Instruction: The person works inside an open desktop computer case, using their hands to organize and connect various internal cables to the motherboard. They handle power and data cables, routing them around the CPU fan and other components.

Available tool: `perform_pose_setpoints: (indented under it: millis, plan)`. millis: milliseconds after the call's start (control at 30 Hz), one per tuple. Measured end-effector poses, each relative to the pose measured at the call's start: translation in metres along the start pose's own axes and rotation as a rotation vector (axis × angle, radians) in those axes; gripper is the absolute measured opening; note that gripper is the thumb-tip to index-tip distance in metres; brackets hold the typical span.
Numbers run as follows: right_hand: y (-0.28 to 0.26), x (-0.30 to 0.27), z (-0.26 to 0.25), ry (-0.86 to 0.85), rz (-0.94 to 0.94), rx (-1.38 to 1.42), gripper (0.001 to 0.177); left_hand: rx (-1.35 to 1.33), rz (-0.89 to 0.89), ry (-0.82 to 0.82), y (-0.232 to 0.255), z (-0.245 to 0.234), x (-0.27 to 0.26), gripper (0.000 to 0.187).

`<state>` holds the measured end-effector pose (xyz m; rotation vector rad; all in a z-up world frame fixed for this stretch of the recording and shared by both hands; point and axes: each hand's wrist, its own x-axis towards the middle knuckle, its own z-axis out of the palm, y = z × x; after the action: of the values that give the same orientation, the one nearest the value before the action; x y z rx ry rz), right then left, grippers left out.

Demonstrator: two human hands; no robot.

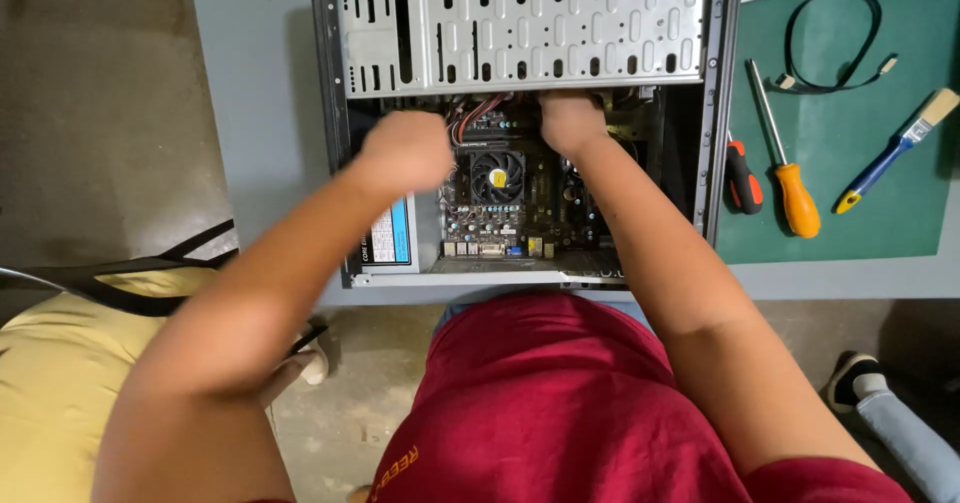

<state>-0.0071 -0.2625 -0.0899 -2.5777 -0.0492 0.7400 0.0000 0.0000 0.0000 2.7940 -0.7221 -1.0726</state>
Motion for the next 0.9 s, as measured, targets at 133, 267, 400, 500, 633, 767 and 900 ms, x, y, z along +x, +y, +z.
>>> perform_pose_setpoints:
  millis: [133, 267, 400, 500, 633, 767, 900]
  plan:
    - [0.003, 0.009, 0.013, 0.010, -0.040, -0.066, 0.025, -0.061, 0.048, 0.149, 0.059, 0.007, -0.011, 0.017]
    - [0.007, 0.024, 0.017, -0.090, -0.100, -0.156, 0.030, -0.362, 0.085, 0.114, 0.080, 0.005, 0.005, 0.044]
    - [0.005, 0.033, 0.006, -0.184, -0.056, -0.095, 0.045, -0.536, -0.057, -0.009, 0.079, -0.005, 0.030, 0.057]
    - [0.005, 0.040, 0.010, -0.220, -0.021, -0.002, 0.057, -0.568, -0.106, 0.010, 0.074, 0.020, 0.051, 0.055]
    - [0.001, 0.041, 0.010, -0.217, -0.030, 0.007, 0.055, -0.571, -0.171, 0.064, 0.087, 0.007, 0.046, 0.051]
    - [-0.004, 0.036, 0.012, -0.191, -0.042, 0.004, 0.052, -0.609, -0.288, 0.034, 0.093, -0.008, 0.041, 0.047]
    - [-0.003, 0.031, 0.012, -0.163, -0.056, -0.009, 0.049, -0.640, -0.306, 0.062, 0.093, -0.009, 0.039, 0.044]
